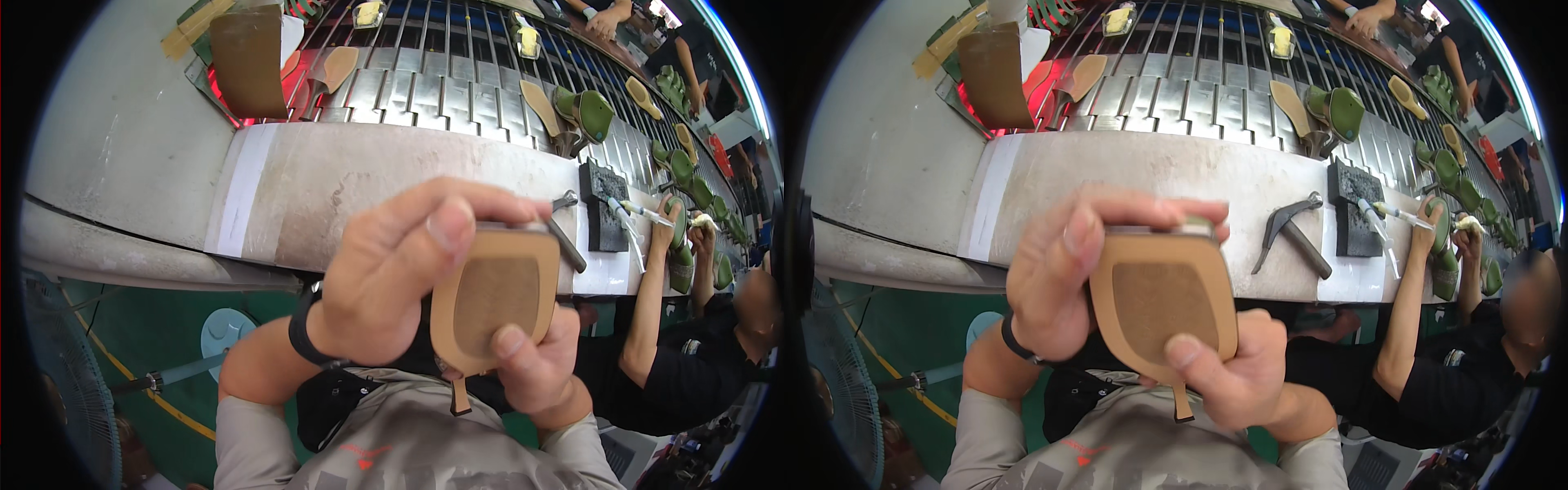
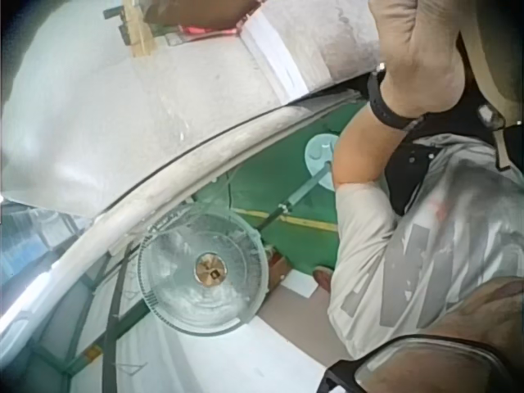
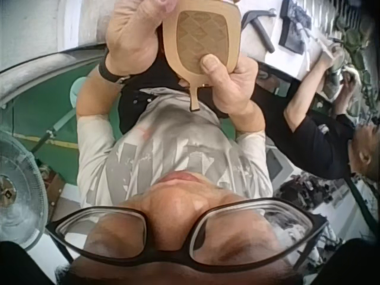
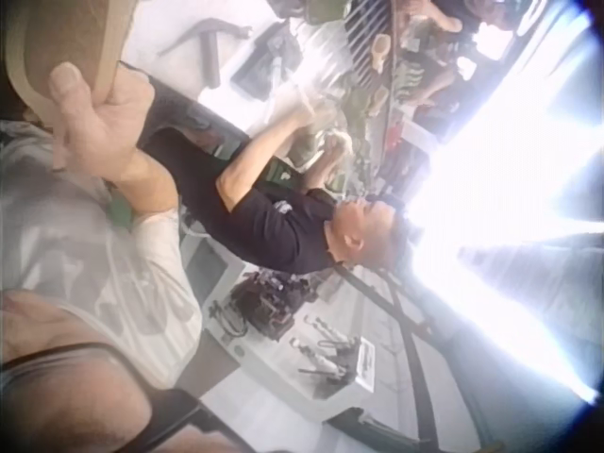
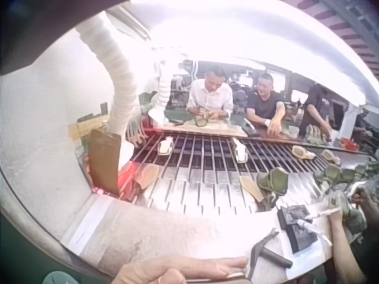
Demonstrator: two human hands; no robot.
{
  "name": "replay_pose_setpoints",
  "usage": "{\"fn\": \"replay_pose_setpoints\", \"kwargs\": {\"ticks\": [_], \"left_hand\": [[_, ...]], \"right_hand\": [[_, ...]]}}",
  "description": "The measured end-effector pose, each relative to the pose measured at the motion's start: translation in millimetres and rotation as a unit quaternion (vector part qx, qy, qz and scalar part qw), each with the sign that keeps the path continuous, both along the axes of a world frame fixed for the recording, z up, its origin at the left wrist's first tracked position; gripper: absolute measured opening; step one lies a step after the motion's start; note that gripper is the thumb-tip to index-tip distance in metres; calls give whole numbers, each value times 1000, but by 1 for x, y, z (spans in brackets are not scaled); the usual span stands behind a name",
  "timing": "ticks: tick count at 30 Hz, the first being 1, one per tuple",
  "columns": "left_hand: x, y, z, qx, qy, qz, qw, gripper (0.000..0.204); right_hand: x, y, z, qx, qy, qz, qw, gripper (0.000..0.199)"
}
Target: The person assembles high-heeled shoes by taking shoe lasts and soles from a conveyor, pressing each sole onto the corresponding shoe upper by hand, hammering the edges and heels with a hammer, and placing the assembled shoes back onto the conveyor.
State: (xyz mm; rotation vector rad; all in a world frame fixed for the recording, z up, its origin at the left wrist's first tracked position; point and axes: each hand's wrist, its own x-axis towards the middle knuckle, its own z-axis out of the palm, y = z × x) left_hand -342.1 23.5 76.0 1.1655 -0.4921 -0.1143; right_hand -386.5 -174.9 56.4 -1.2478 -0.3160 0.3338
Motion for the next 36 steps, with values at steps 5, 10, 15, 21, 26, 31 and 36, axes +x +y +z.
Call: {"fn": "replay_pose_setpoints", "kwargs": {"ticks": [5,10,15,21,26,31,36], "left_hand": [[48,2,-16,-85,4,-46,995,54],[66,-6,-20,-62,-48,-14,997,47],[71,-9,-27,-55,-63,-19,996,44],[66,-7,-23,-27,-43,-54,997,64],[54,-4,-22,19,-93,-27,995,78],[25,8,-24,108,-156,5,982,72],[-16,14,-19,87,-162,81,980,49]], "right_hand": [[39,-3,13,67,115,0,991,39],[58,-8,7,44,80,-26,995,44],[61,-8,7,65,77,-47,994,40],[62,-9,9,40,60,-64,995,41],[57,-11,8,0,45,-56,997,40],[18,-7,7,18,51,-42,998,42],[-3,-5,-1,-129,-108,1,986,26]]}}
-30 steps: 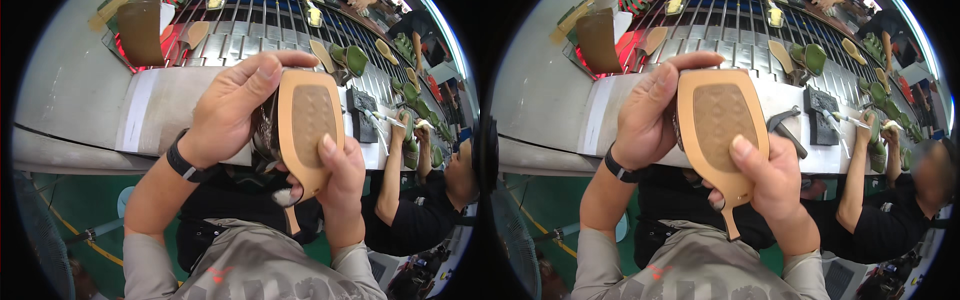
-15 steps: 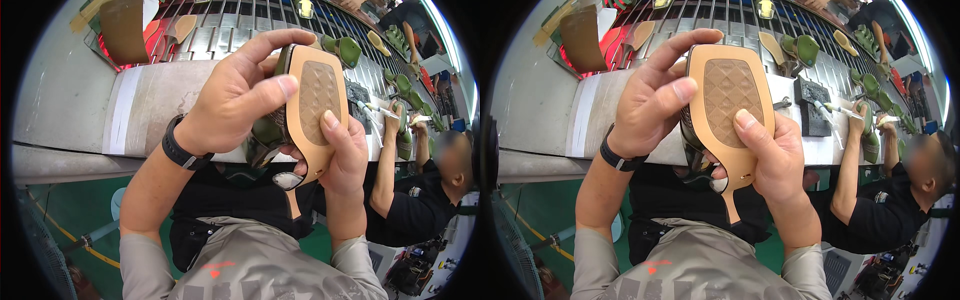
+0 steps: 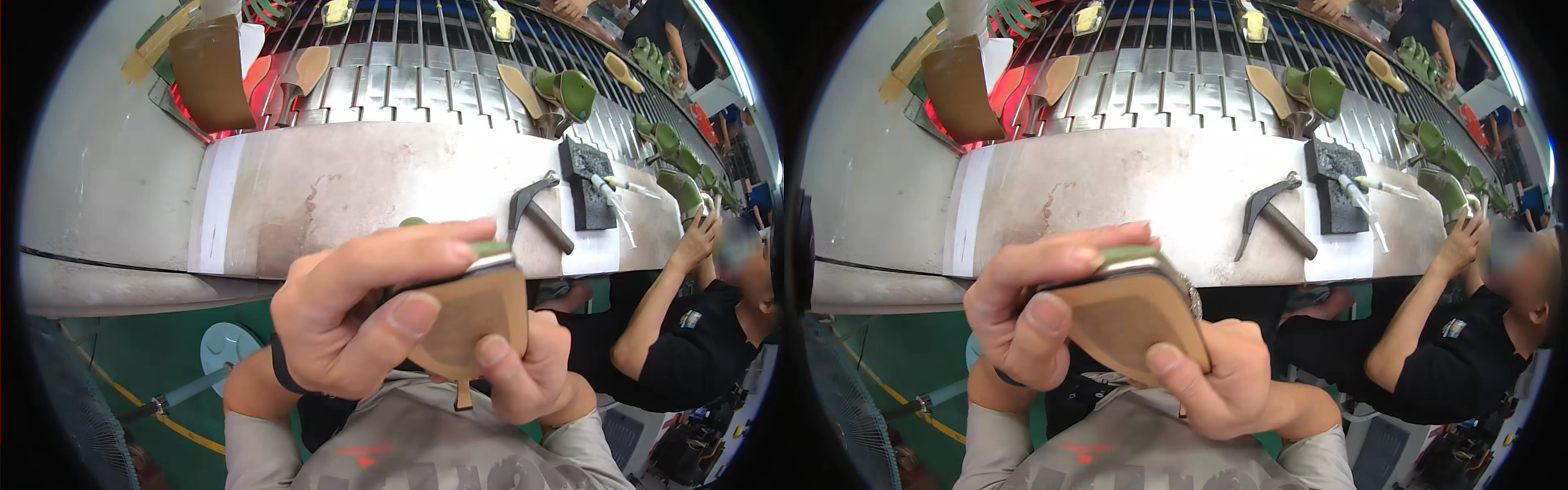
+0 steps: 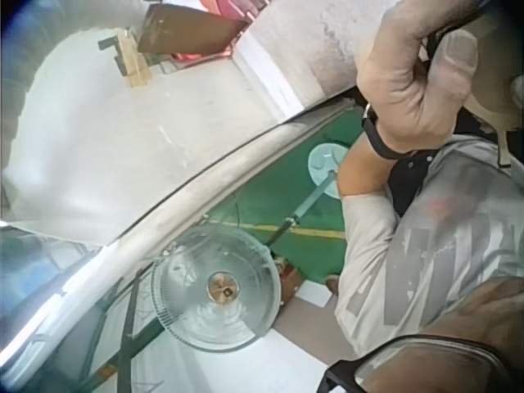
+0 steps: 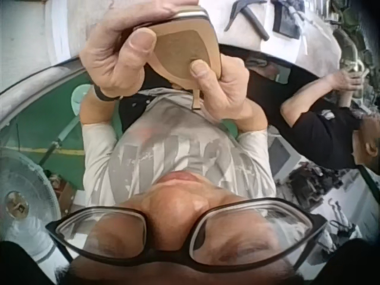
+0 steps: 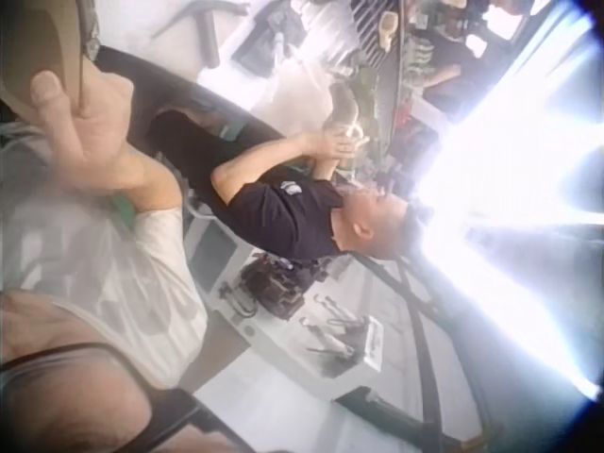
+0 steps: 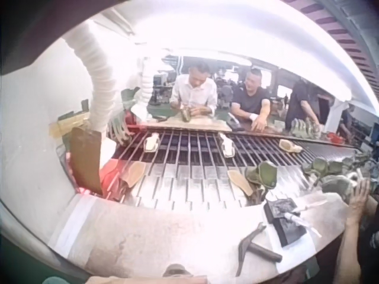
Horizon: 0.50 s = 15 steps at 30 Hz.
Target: The person assembles high-heeled shoes by taking shoe lasts and soles from a conveyor, pressing each sole onto the corresponding shoe upper by hand, hammering the edges and heels with a hammer, and placing the assembled shoes back onto the conveyor.
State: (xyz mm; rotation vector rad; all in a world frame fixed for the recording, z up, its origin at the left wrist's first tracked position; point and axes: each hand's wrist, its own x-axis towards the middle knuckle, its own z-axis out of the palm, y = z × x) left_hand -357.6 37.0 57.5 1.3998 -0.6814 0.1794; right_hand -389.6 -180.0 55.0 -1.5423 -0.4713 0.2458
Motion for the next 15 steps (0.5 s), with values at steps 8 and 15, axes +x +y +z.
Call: {"fn": "replay_pose_setpoints", "kwargs": {"ticks": [8,15], "left_hand": [[-25,5,23,-21,114,107,987,28],[-18,18,34,81,84,151,982,31]], "right_hand": [[-5,21,-9,-12,-103,-6,995,15],[7,35,-5,-21,-162,39,986,13]]}}
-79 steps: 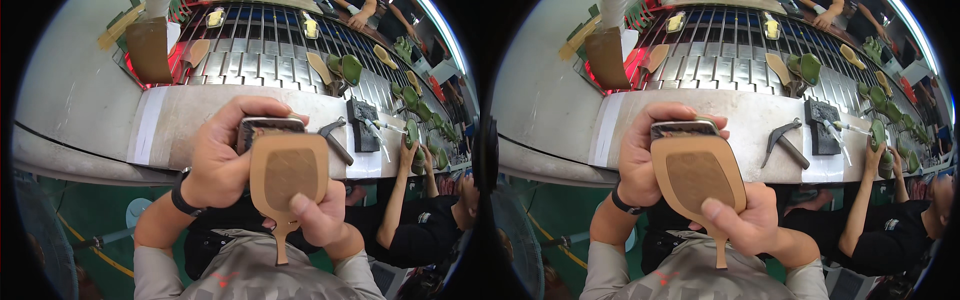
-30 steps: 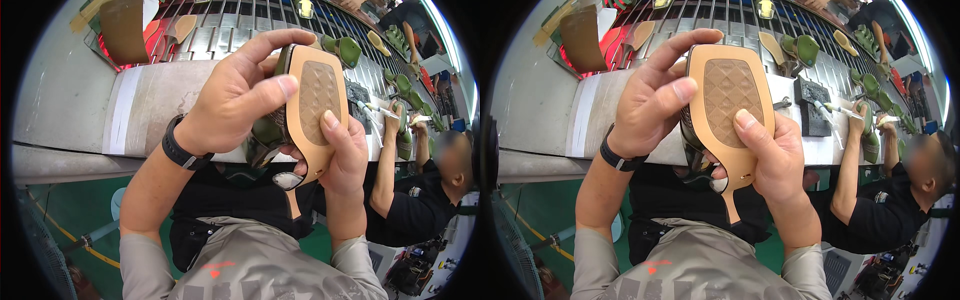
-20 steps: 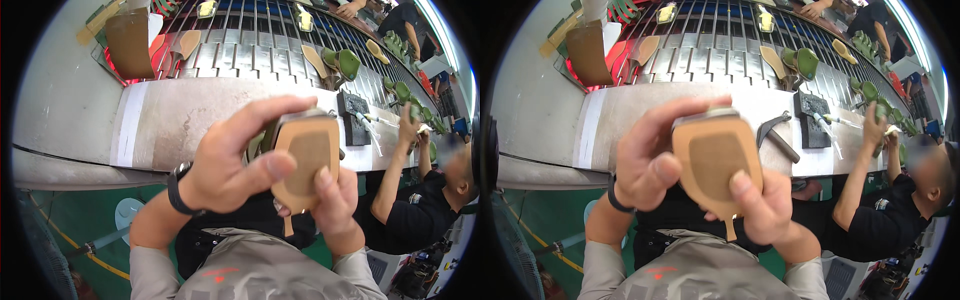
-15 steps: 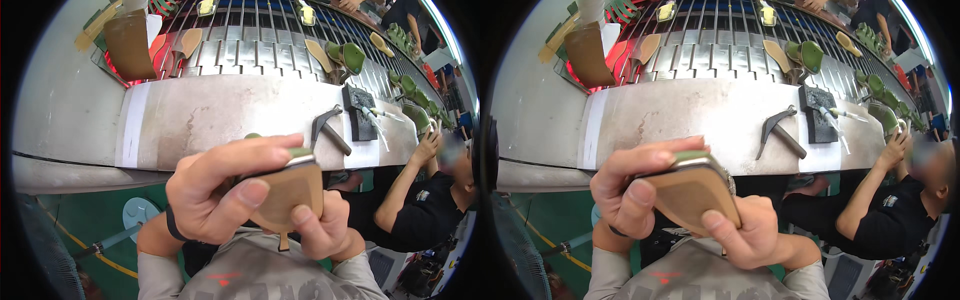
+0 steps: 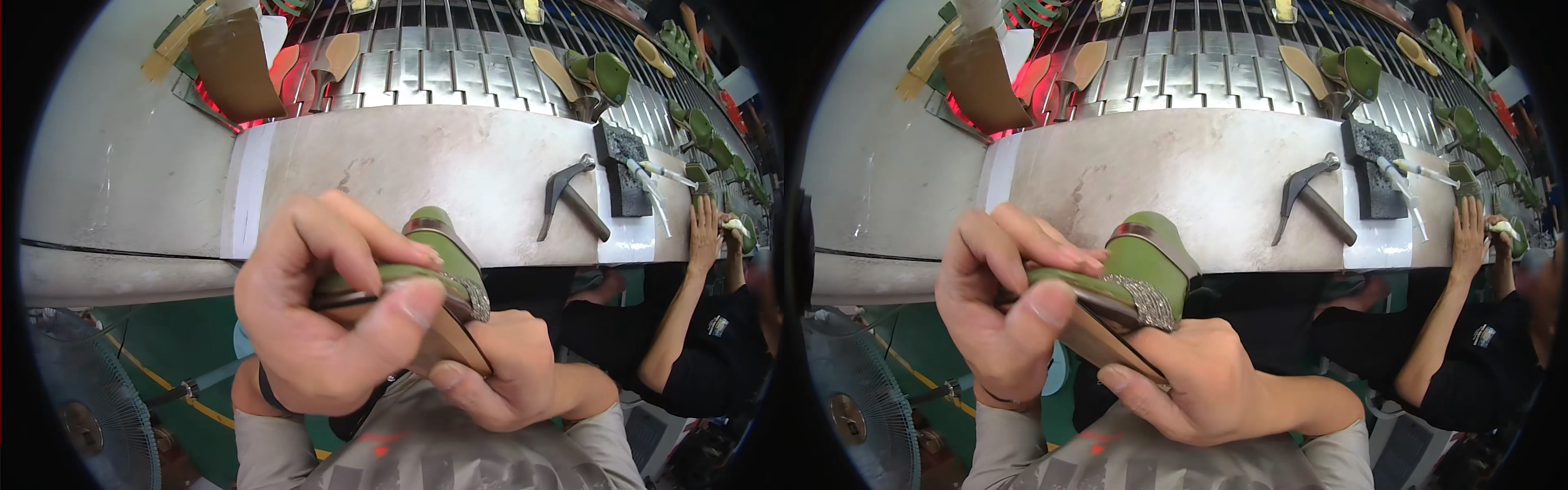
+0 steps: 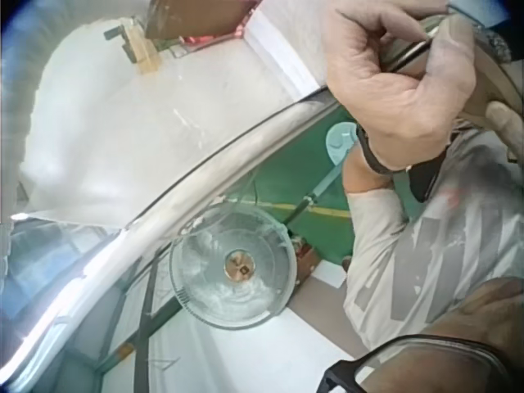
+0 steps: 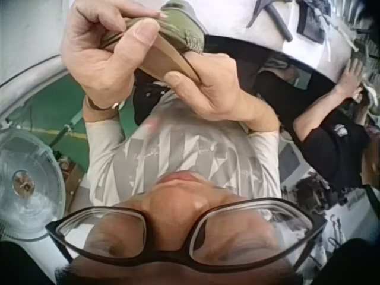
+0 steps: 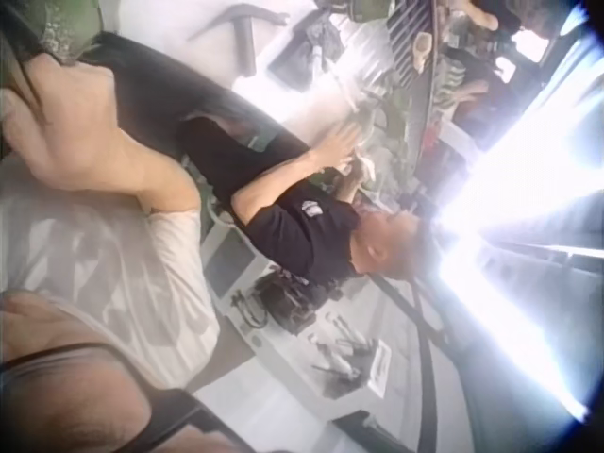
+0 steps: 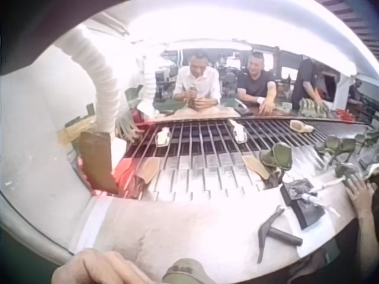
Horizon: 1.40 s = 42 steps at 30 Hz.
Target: The person assembles high-heeled shoes by taking shoe lasts and soles from a conveyor, pressing each sole onto the corresponding shoe upper by hand, hammering the edges and heels with a hammer, and placing the assembled shoes back onto the conveyor.
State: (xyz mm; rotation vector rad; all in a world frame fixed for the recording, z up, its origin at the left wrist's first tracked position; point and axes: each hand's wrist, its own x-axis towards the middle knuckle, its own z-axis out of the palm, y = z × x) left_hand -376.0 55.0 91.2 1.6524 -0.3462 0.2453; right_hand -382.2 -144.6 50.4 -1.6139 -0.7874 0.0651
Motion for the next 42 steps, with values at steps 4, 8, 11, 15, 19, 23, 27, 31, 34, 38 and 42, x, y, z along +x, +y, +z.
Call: {"fn": "replay_pose_setpoints", "kwargs": {"ticks": [4,8,11,15,19,23,27,31,34,38,42], "left_hand": [[1,12,-3,-71,41,86,993,25],[-1,26,-1,96,15,93,991,27],[1,32,-5,148,-5,91,985,28],[6,38,-17,-18,34,155,987,21],[7,49,-25,-115,57,172,977,21],[5,54,-26,-135,58,174,974,21],[7,56,-32,-116,48,201,972,20],[7,54,-30,-130,45,186,973,20],[9,52,-29,-130,43,186,973,20],[11,47,-29,-124,40,191,973,20],[12,40,-21,-114,48,180,976,21]], "right_hand": [[3,4,-7,20,54,-4,998,11],[9,9,-4,4,23,-2,1000,12],[14,16,-6,5,1,-6,1000,14],[11,20,-7,-20,-38,4,999,17],[18,20,-25,-64,27,-9,998,17],[17,23,-21,-37,-61,7,997,16],[23,27,-27,-45,-10,6,999,24],[26,28,-29,-39,21,3,999,30],[27,27,-29,-39,13,-1,999,30],[29,23,-29,-50,12,-10,999,30],[36,10,-15,-155,-48,-33,986,30]]}}
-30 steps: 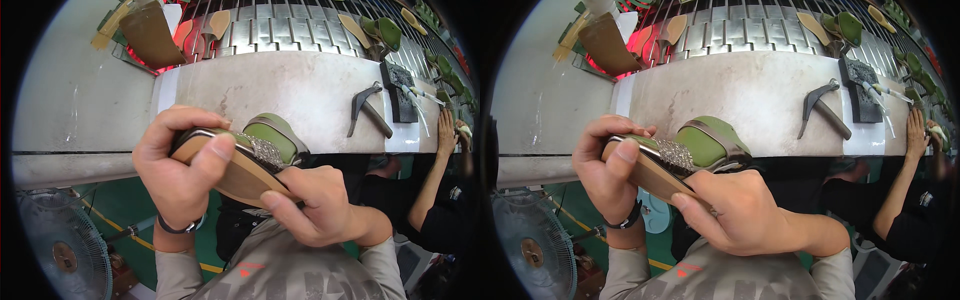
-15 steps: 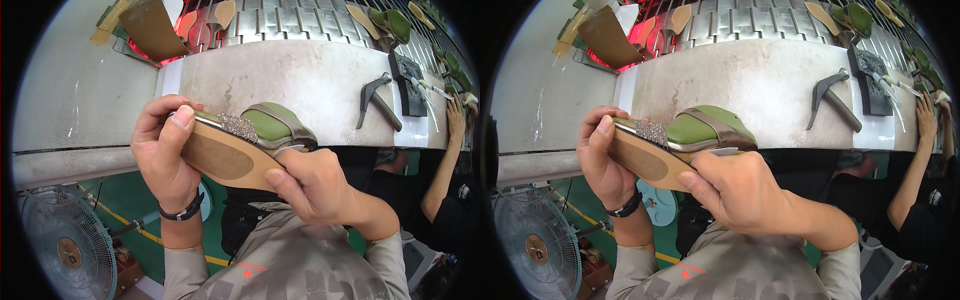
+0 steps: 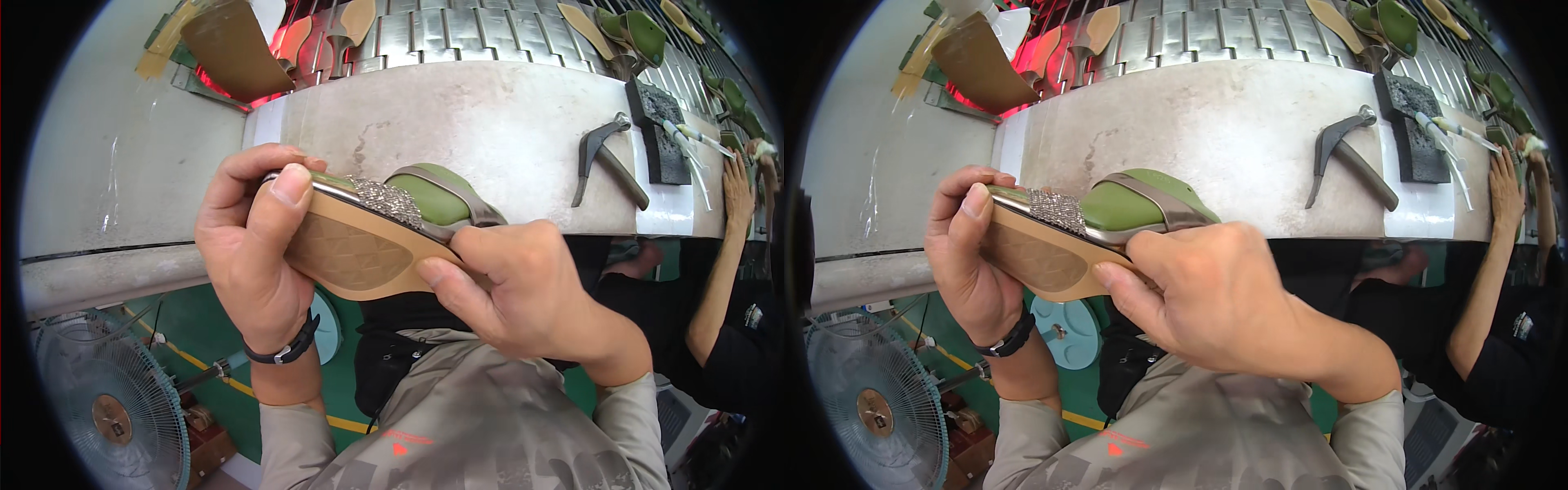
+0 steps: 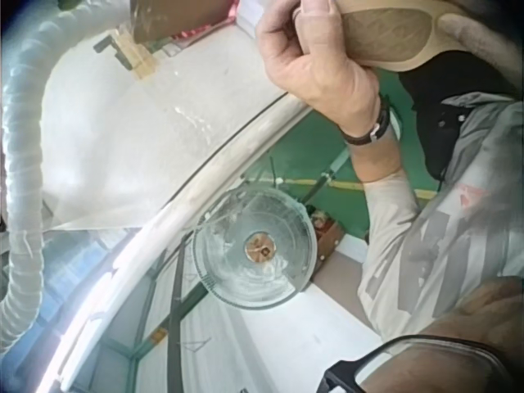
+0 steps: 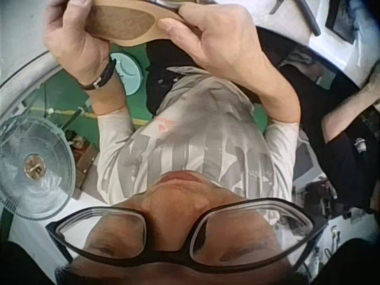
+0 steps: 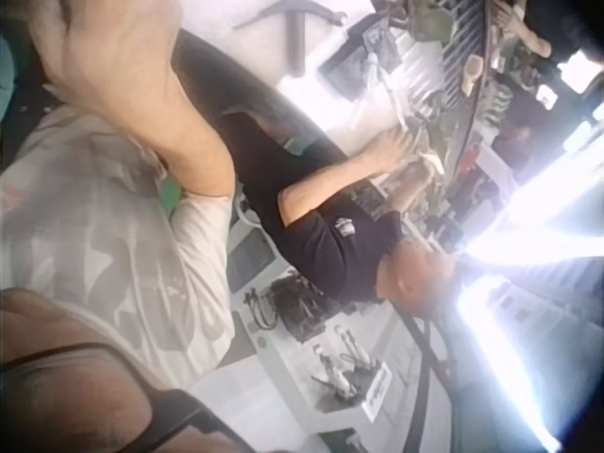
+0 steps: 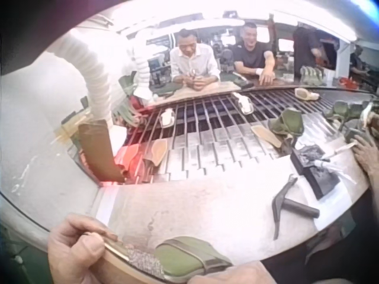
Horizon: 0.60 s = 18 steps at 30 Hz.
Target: The person assembles high-heeled shoes by taking shoe lasts and soles from a conveyor, pressing each sole onto the corresponding shoe upper by hand, hammering the edges and heels with a hammer, and placing the assembled shoes back onto the conveyor.
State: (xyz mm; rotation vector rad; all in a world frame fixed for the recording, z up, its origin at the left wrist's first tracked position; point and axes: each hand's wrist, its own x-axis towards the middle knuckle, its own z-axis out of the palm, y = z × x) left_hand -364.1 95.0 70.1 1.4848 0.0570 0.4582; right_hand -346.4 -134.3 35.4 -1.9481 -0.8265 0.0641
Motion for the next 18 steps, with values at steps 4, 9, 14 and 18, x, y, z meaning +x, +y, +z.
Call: {"fn": "replay_pose_setpoints", "kwargs": {"ticks": [4,9,14,18], "left_hand": [[10,-14,16,94,23,-79,992,25],[38,-65,31,75,-69,-268,958,37],[84,-29,-68,-236,59,-248,938,55],[46,-67,-137,-293,62,-45,953,68]], "right_hand": [[12,-22,15,-42,-87,-75,993,36],[36,-30,47,90,-8,-33,995,70],[54,-80,18,299,113,-219,922,42],[10,-93,-39,433,331,-230,807,46]]}}
